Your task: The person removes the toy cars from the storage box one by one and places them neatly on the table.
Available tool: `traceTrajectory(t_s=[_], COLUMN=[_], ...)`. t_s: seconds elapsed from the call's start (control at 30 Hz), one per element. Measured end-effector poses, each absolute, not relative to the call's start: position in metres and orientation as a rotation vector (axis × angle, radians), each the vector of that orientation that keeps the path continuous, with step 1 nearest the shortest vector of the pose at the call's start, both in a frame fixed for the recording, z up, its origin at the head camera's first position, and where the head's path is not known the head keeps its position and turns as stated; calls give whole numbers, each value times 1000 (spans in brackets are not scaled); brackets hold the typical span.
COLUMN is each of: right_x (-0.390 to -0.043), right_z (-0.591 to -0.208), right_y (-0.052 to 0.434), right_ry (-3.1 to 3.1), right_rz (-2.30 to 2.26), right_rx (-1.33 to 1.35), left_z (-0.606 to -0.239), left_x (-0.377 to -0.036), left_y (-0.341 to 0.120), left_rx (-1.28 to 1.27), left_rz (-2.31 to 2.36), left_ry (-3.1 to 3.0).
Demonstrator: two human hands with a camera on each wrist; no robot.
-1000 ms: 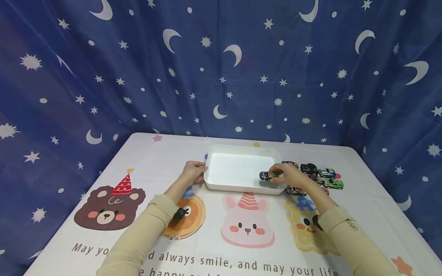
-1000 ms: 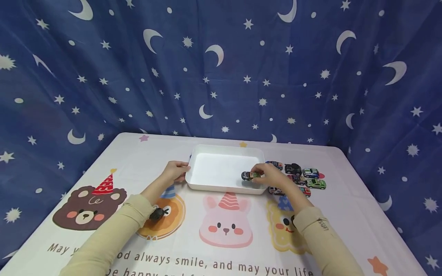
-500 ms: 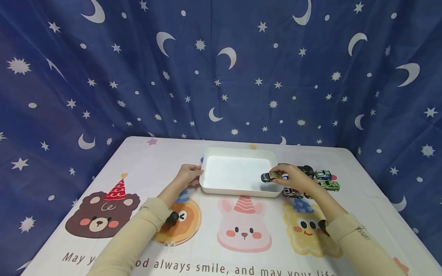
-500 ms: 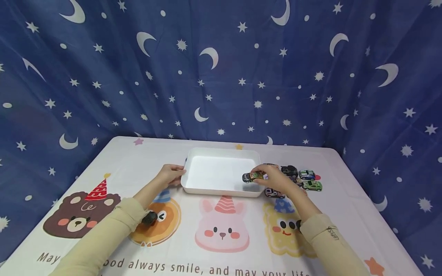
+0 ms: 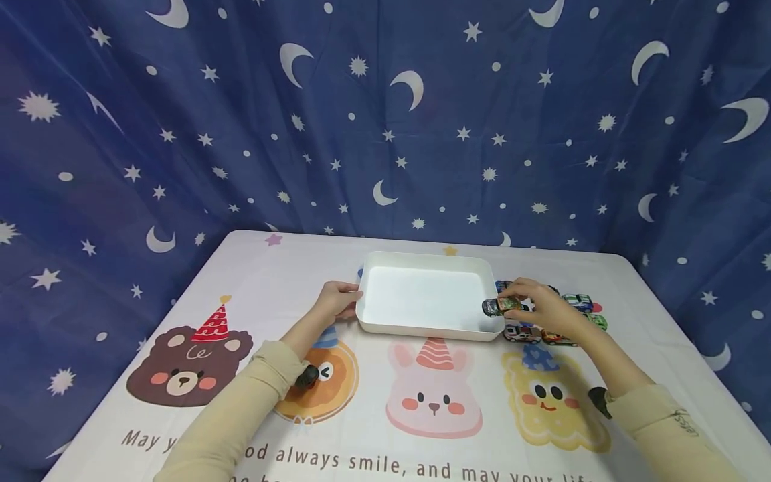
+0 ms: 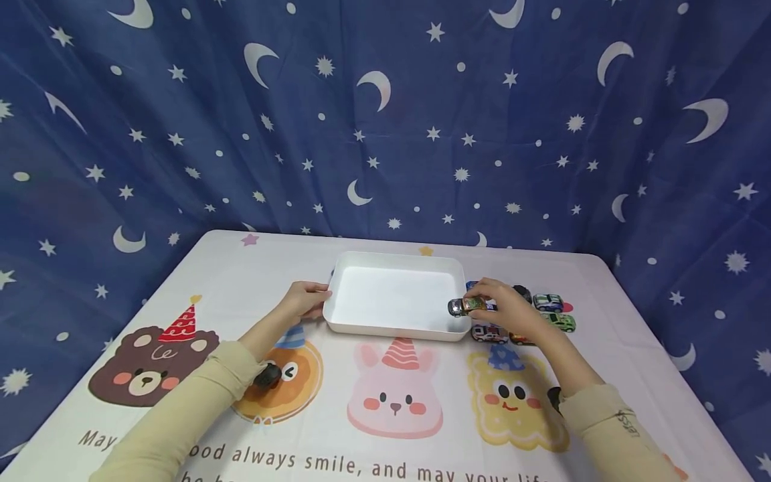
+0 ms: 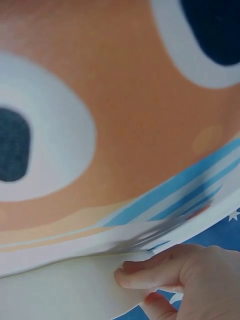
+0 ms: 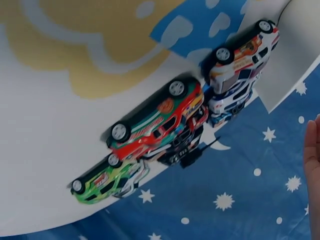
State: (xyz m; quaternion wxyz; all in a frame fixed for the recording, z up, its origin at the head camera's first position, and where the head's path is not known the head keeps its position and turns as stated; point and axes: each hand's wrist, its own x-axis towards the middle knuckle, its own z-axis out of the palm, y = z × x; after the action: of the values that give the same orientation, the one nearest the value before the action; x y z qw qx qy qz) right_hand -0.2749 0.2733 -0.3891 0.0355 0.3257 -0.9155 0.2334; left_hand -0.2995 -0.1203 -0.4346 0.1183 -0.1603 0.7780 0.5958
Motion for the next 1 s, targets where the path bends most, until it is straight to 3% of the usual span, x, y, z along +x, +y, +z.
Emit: traceTrajectory(t_s=[1.0], right_x=[-238], right_z=[-389], right_y=[357], right_ry=[-2772], right_rz=[513], right_rx=[815], left_z=[-432], left_x=[-299], left_y=[-118], left_rx=[-441], left_rz=[1719], left_ry=[2307])
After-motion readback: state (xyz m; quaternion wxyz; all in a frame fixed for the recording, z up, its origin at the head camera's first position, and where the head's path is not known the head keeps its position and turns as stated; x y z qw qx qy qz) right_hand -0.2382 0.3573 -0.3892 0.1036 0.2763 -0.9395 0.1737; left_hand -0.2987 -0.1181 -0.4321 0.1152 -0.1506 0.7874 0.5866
